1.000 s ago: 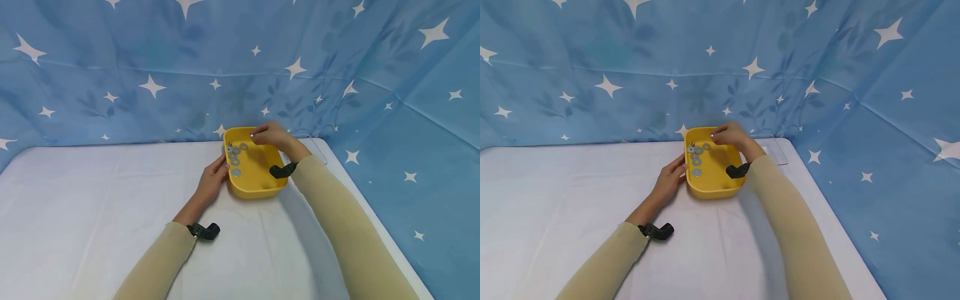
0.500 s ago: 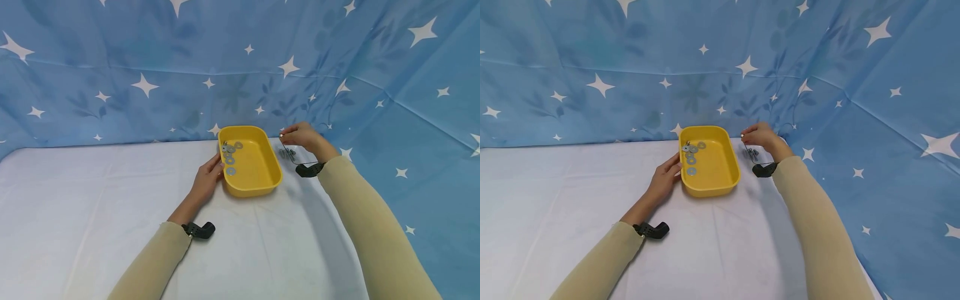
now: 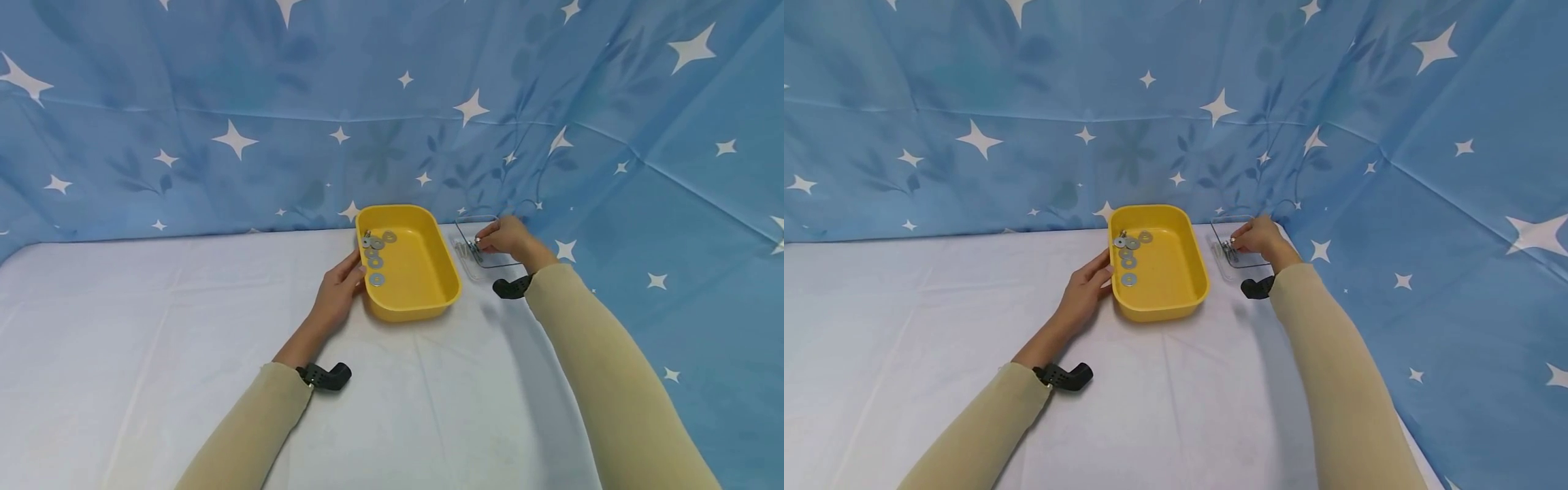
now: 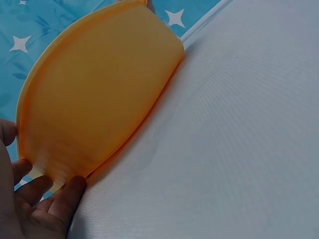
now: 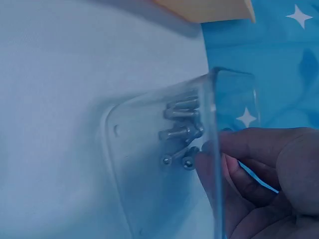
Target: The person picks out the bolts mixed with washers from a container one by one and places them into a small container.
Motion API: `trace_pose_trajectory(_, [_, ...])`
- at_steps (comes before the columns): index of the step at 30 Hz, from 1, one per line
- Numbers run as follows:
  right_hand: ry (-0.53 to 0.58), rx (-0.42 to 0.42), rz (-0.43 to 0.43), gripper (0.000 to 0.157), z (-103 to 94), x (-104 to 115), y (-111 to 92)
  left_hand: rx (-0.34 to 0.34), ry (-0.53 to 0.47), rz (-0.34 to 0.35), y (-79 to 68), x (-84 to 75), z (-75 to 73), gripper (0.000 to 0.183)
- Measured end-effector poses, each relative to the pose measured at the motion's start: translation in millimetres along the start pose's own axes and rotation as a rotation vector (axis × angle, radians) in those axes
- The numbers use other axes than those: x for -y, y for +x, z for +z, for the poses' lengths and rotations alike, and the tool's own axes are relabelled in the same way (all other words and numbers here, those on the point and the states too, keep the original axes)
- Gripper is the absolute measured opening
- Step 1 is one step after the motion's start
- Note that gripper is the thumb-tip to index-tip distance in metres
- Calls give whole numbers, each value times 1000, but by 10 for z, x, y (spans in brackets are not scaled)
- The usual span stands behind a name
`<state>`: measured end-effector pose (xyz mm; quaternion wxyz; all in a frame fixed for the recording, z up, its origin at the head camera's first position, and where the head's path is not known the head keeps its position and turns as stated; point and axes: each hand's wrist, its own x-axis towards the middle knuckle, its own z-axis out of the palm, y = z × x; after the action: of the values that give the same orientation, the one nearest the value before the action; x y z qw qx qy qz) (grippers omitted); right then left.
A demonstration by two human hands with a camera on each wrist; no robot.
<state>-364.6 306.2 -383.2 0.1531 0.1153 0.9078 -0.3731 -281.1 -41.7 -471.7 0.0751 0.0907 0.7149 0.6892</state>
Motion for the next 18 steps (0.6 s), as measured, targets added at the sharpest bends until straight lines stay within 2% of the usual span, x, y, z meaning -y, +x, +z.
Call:
trace_pose_trajectory(4, [-29, 1, 31, 30, 10, -50, 3, 4, -1, 3, -3, -4, 7, 56])
trace_pose_trajectory(12, [-104, -14, 38, 25, 76, -100, 92, 6, -12, 2, 1, 6, 7, 57])
trace_pose_trajectory(18, [-115, -4, 62, 27, 82, -104, 121, 13, -28, 7, 4, 8, 3, 57])
